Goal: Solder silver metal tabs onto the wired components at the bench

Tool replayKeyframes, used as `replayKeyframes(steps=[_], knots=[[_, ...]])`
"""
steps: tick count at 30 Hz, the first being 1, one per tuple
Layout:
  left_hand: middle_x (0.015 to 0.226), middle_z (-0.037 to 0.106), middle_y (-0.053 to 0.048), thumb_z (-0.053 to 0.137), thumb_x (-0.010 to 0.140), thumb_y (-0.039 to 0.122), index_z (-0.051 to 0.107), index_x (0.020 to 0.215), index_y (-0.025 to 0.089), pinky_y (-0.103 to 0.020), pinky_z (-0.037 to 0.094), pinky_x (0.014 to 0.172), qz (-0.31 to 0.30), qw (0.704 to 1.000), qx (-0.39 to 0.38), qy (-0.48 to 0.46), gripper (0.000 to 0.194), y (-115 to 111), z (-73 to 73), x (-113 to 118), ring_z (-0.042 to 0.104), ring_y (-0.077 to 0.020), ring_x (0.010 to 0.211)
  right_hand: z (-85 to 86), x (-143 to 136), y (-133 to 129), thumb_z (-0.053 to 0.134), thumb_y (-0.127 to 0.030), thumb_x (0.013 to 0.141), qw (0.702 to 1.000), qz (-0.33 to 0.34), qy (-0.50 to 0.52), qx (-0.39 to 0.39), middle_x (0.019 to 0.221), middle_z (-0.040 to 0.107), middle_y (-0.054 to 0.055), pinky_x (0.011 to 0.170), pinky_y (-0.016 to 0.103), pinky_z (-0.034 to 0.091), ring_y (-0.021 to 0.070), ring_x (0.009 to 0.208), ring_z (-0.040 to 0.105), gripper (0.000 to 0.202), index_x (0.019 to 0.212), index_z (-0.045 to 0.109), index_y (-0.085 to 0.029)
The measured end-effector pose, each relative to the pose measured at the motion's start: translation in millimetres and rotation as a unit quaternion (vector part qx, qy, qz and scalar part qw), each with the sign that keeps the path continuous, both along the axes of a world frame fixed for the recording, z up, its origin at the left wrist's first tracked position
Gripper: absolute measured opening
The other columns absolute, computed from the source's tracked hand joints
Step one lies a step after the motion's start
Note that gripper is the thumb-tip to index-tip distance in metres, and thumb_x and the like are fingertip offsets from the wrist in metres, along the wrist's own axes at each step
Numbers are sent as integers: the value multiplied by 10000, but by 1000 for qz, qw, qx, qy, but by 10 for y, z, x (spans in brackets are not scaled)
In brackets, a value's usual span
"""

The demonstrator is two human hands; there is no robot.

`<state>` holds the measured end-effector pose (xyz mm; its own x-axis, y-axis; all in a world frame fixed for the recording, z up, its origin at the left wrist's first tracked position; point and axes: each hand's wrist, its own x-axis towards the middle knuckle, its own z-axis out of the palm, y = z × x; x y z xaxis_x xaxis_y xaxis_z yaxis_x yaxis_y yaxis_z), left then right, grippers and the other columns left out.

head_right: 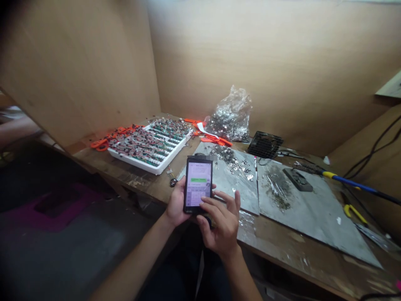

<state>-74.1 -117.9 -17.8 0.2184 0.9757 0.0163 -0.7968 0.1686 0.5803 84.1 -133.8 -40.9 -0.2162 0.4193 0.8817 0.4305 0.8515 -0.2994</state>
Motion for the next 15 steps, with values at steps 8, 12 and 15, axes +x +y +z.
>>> replayKeyframes(steps=[8, 12, 15], knots=[[1158, 777, -234, 484, 979, 619, 708, 1279, 45, -457, 565, 1002, -29, 1000, 0, -7, 685, 33, -14, 17, 727, -369, 1145, 31, -2, 20, 674, -439, 938, 987, 60, -151, 17, 1442, 672, 73, 1295, 608, 132, 353, 1465, 446, 505, 1387, 626, -212], [1155, 778, -231, 499, 970, 618, 713, 1273, 48, -450, 572, 993, -30, 1000, 4, -3, 681, 26, -15, 13, 736, -365, 1127, 52, -23, 33, 681, -476, 930, 982, 66, -175, 18, 1500, 627, 77, 1295, 607, 129, 361, 1511, 387, 583, 1439, 585, -208], [1138, 783, -229, 498, 973, 621, 720, 1266, 53, -453, 578, 980, -32, 999, -3, -3, 677, 15, -17, 5, 742, -366, 1112, 45, -19, 25, 671, -486, 933, 981, 70, -182, 18, 1511, 618, 81, 1298, 606, 121, 362, 1520, 376, 593, 1445, 577, -203]])
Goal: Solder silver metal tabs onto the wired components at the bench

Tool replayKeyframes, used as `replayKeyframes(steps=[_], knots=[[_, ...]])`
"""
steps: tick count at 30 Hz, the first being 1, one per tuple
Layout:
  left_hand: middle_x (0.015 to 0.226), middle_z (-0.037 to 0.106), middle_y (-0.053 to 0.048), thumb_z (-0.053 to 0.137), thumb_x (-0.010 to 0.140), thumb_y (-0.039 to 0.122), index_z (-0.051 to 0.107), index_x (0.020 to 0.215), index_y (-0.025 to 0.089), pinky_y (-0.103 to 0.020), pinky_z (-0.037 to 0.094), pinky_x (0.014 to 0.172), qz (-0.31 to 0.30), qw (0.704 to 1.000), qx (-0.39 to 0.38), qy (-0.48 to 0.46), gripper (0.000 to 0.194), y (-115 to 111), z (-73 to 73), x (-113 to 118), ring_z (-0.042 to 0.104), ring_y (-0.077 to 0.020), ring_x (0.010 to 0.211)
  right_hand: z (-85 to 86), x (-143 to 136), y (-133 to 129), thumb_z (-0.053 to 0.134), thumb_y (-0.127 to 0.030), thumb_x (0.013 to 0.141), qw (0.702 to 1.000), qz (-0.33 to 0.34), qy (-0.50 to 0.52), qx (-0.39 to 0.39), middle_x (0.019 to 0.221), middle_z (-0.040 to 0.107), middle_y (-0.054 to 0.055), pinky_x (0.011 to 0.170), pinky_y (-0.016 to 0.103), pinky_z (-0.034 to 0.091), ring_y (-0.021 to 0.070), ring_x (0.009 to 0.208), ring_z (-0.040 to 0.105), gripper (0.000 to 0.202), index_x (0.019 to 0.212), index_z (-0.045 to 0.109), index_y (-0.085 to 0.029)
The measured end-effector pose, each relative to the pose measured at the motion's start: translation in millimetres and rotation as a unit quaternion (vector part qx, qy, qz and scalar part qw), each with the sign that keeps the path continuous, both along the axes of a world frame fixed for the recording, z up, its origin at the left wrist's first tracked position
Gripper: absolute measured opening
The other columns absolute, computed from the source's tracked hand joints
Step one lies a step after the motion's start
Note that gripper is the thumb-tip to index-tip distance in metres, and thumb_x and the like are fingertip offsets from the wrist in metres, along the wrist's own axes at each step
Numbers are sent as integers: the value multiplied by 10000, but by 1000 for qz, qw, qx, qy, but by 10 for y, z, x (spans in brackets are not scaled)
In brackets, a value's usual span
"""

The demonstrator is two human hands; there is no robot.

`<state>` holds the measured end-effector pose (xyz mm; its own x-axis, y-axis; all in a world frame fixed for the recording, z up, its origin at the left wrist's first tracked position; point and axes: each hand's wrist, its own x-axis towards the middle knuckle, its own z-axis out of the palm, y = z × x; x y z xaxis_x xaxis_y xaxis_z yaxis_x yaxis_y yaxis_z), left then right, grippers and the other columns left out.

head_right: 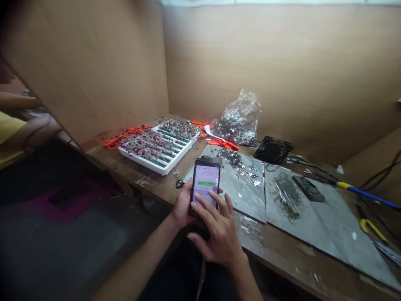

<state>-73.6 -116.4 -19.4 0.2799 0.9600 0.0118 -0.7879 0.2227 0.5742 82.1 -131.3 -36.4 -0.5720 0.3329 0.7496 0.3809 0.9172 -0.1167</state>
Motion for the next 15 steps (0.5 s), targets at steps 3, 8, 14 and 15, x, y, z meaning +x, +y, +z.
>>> replayKeyframes(steps=[3, 8, 14, 15], knots=[[1129, 787, -224, 476, 990, 613, 725, 1265, 62, -450, 584, 969, 7, 1000, 0, -1, 665, -3, 0, 1, 746, -360, 1101, -22, 14, -10, 646, -461, 951, 1000, -5, 25, 5, 1443, 672, 71, 1299, 614, 111, 352, 1484, 430, 521, 1409, 607, -215], [1126, 789, -219, 498, 985, 599, 726, 1267, 59, -450, 582, 981, 14, 1000, 6, -2, 650, -1, 15, 12, 745, -362, 1109, 2, -3, 2, 643, -485, 950, 1000, -13, 13, -1, 1480, 646, 77, 1301, 611, 114, 354, 1505, 406, 553, 1429, 586, -213], [1145, 782, -225, 485, 993, 605, 720, 1262, 47, -448, 564, 1015, 15, 1000, 3, 8, 663, -6, 15, -10, 731, -358, 1142, -2, -13, -13, 603, -461, 977, 999, -24, 47, -1, 1409, 696, 69, 1300, 614, 119, 346, 1462, 470, 471, 1380, 623, -219], [1140, 784, -220, 472, 1001, 599, 720, 1262, 51, -446, 564, 1012, 19, 1000, 4, 10, 656, -6, 14, -12, 734, -351, 1134, -23, -8, -19, 604, -404, 980, 996, -36, 83, 1, 1337, 736, 60, 1297, 621, 138, 335, 1411, 526, 390, 1326, 656, -229]])
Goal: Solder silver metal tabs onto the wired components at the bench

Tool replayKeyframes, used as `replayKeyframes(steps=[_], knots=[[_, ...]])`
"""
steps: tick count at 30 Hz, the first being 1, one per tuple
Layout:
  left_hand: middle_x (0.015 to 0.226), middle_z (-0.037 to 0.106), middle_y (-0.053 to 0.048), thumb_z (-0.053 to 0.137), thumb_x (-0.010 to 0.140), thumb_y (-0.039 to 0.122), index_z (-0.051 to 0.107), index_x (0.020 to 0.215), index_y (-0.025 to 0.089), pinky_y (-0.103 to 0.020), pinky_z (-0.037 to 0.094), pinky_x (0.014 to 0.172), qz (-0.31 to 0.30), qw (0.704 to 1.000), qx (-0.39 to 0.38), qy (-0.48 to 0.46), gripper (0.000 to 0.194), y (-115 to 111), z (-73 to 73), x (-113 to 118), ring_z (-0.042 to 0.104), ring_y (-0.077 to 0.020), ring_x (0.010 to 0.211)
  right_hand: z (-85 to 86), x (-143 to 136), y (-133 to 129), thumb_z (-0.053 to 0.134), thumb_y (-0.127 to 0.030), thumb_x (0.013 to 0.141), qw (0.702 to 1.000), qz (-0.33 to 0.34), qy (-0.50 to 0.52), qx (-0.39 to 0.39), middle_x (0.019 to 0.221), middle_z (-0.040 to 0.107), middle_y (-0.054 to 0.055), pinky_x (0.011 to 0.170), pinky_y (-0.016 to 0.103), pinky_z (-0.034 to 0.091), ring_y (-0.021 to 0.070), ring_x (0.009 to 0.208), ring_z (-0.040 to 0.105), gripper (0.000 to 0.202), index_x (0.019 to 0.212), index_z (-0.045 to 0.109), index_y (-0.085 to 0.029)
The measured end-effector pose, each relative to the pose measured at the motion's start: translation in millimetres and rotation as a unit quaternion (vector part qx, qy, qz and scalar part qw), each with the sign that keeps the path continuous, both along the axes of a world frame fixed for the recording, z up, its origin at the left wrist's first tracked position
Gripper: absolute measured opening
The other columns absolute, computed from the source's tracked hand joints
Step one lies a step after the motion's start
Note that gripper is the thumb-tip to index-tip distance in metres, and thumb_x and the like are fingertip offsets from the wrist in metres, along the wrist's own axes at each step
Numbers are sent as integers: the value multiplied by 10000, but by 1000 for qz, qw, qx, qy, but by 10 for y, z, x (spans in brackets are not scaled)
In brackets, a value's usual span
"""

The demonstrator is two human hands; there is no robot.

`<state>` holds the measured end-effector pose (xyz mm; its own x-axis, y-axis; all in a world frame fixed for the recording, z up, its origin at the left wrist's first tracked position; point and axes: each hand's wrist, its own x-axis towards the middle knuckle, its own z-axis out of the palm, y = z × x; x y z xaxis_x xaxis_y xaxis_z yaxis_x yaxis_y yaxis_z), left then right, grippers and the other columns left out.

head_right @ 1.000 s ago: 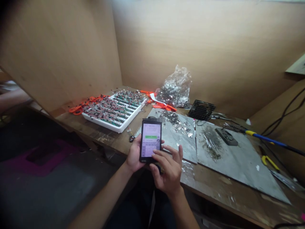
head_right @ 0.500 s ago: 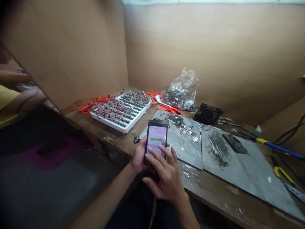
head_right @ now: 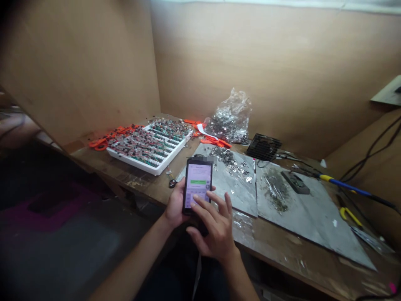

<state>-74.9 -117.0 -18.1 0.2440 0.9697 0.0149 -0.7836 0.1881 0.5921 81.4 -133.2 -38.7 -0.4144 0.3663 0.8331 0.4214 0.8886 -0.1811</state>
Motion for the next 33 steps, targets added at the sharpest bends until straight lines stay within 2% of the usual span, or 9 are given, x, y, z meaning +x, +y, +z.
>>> replayKeyframes(steps=[2, 4, 7, 11, 15, 19, 22, 27, 33], knots=[[1140, 787, -211, 436, 1021, 584, 715, 1273, 61, -441, 571, 994, 4, 1000, 1, 3, 644, 1, -1, -2, 745, -337, 1100, -46, 6, -8, 621, -262, 962, 996, -40, 77, 2, 1182, 792, 34, 1287, 627, 186, 304, 1288, 623, 252, 1199, 706, -249], [1157, 784, -209, 390, 1039, 574, 713, 1278, 66, -428, 585, 955, 1, 1000, 1, 3, 647, 0, 2, -1, 760, -322, 1047, -79, 1, -9, 638, -163, 937, 988, -80, 133, 1, 1069, 812, 17, 1271, 646, 218, 287, 1195, 670, 205, 1096, 728, -256], [1177, 778, -217, 380, 1042, 572, 715, 1269, 60, -408, 596, 916, 1, 1000, -2, 6, 653, -7, 11, -3, 768, -311, 1006, -91, -20, -1, 660, -130, 922, 982, -110, 155, 2, 1011, 819, 16, 1257, 678, 227, 292, 1162, 679, 180, 1035, 735, -249], [1141, 789, -207, 456, 1017, 579, 716, 1268, 69, -428, 590, 947, 4, 1000, -5, 7, 626, -13, 13, -11, 760, -328, 1048, -73, -30, 6, 671, -144, 918, 984, -101, 144, -1, 1057, 819, 17, 1258, 690, 213, 302, 1195, 671, 170, 1028, 733, -256], [1122, 793, -200, 436, 1026, 575, 725, 1261, 73, -438, 578, 981, 5, 1000, 3, 9, 625, -7, 6, -7, 750, -334, 1091, -56, -13, 4, 662, -164, 920, 988, -91, 125, -10, 1077, 816, 14, 1266, 685, 186, 308, 1227, 658, 176, 1049, 731, -263], [1129, 790, -200, 413, 1029, 575, 728, 1257, 71, -455, 569, 999, 4, 1000, 5, -3, 637, 5, 9, 9, 737, -342, 1127, -25, -5, -3, 652, -248, 935, 997, -40, 67, -10, 1202, 792, 19, 1289, 649, 165, 321, 1331, 601, 254, 1179, 719, -269], [1110, 794, -202, 403, 1032, 570, 739, 1231, 63, -455, 561, 1015, 8, 1000, -6, -4, 639, 12, 8, 15, 728, -341, 1145, -1, -12, -6, 658, -283, 943, 999, -27, 34, -16, 1254, 776, 12, 1298, 631, 144, 318, 1356, 578, 287, 1226, 706, -273], [1095, 798, -199, 358, 1044, 570, 733, 1239, 59, -438, 563, 1002, 9, 1000, -7, 1, 663, 7, -16, 10, 741, -327, 1112, -8, -10, -6, 664, -270, 941, 999, -23, 45, -10, 1227, 784, 27, 1294, 633, 149, 317, 1330, 592, 262, 1196, 718, -252], [1132, 793, -194, 393, 1030, 580, 720, 1259, 72, -372, 588, 889, 9, 1000, 9, 8, 646, -7, -11, 11, 768, -292, 990, -29, 6, -21, 647, -178, 928, 993, -47, 107, 1, 1059, 816, 12, 1296, 628, 170, 281, 1183, 668, 178, 1061, 742, -250]])
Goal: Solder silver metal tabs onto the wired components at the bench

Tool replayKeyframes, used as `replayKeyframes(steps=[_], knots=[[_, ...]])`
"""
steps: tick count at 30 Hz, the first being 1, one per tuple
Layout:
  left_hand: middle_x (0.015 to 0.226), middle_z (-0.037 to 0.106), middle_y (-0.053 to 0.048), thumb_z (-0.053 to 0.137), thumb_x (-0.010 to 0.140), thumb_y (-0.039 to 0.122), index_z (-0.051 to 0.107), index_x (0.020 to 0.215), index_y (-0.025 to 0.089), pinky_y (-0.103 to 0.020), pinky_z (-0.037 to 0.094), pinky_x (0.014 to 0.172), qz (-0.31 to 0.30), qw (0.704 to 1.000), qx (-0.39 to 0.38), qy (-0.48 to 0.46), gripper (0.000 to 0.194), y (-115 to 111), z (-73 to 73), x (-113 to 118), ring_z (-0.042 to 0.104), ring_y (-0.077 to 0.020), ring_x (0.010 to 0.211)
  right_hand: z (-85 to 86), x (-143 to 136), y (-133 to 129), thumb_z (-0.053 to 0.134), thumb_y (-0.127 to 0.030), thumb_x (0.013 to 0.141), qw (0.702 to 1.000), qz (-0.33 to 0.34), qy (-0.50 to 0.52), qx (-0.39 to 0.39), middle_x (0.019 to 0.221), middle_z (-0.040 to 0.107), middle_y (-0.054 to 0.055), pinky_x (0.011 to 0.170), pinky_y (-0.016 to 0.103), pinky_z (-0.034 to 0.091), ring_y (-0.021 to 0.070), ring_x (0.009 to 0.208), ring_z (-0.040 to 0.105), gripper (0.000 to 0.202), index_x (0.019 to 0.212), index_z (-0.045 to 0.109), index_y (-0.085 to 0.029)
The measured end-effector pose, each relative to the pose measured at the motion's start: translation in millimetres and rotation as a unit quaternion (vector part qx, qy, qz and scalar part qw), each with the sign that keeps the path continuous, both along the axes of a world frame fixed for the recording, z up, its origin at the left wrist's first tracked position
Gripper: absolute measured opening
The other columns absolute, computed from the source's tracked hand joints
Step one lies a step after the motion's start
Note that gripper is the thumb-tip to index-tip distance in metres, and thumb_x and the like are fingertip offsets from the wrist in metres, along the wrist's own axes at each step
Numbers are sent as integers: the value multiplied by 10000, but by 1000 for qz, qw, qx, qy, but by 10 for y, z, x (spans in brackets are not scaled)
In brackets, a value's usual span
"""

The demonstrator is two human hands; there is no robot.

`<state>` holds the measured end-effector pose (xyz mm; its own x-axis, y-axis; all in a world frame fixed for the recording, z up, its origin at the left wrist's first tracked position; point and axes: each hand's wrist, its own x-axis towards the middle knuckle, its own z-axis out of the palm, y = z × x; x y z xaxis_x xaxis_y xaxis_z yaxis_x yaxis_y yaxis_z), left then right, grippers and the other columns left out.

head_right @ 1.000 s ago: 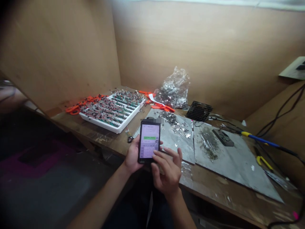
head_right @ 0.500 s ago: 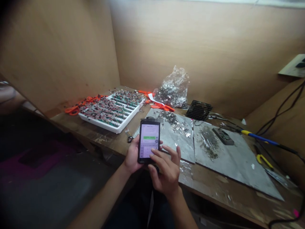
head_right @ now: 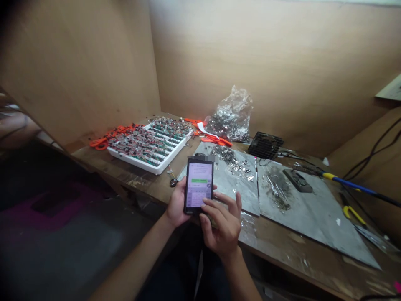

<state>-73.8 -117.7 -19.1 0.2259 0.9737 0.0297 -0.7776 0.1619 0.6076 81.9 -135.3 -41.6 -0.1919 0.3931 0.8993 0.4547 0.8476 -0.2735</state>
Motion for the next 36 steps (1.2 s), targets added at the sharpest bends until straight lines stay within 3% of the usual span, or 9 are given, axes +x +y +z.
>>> replayKeyframes(steps=[5, 10, 16, 22, 30, 36], knots=[[1150, 787, -200, 442, 1000, 622, 718, 1267, 67, -371, 577, 905, -4, 1000, 2, 5, 675, -2, 10, 2, 759, -304, 1028, -20, 19, 1, 645, -195, 916, 999, 30, -18, 25, 1119, 808, 57, 1290, 645, 171, 313, 1240, 638, 235, 1133, 734, -213], [1124, 787, -214, 401, 1015, 618, 729, 1249, 52, -421, 560, 980, -16, 1000, -5, 0, 695, 3, -5, -3, 735, -337, 1113, -28, 36, 15, 689, -293, 908, 992, 63, -105, 12, 1257, 771, 64, 1287, 617, 175, 341, 1350, 555, 365, 1263, 694, -210], [1141, 782, -221, 420, 1020, 584, 717, 1280, 50, -445, 562, 995, -11, 1000, -9, -16, 664, 0, 18, 8, 733, -352, 1125, 10, 17, 24, 689, -378, 916, 987, 60, -152, 1, 1387, 710, 50, 1303, 603, 128, 345, 1433, 483, 464, 1352, 644, -226], [1148, 778, -225, 338, 1057, 543, 703, 1302, 31, -456, 543, 1041, -2, 1000, -12, -24, 675, -4, 36, 21, 723, -347, 1155, -11, 3, 26, 672, -351, 927, 993, 30, -115, -8, 1370, 717, 69, 1291, 627, 145, 347, 1413, 508, 426, 1332, 650, -222], [1151, 779, -217, 369, 1044, 569, 714, 1280, 33, -459, 528, 1063, -7, 1000, -8, -24, 680, 10, 2, 12, 717, -349, 1167, 0, -4, 30, 649, -323, 942, 995, 20, -92, -12, 1326, 740, 76, 1286, 637, 154, 346, 1395, 535, 377, 1302, 668, -214], [1141, 785, -212, 364, 1046, 581, 722, 1264, 44, -388, 559, 966, -11, 1000, -20, -17, 681, -15, 18, -4, 752, -303, 1050, -67, 38, 1, 645, -217, 920, 999, 23, -37, 25, 1128, 806, 48, 1289, 631, 177, 307, 1244, 637, 239, 1143, 732, -215]])
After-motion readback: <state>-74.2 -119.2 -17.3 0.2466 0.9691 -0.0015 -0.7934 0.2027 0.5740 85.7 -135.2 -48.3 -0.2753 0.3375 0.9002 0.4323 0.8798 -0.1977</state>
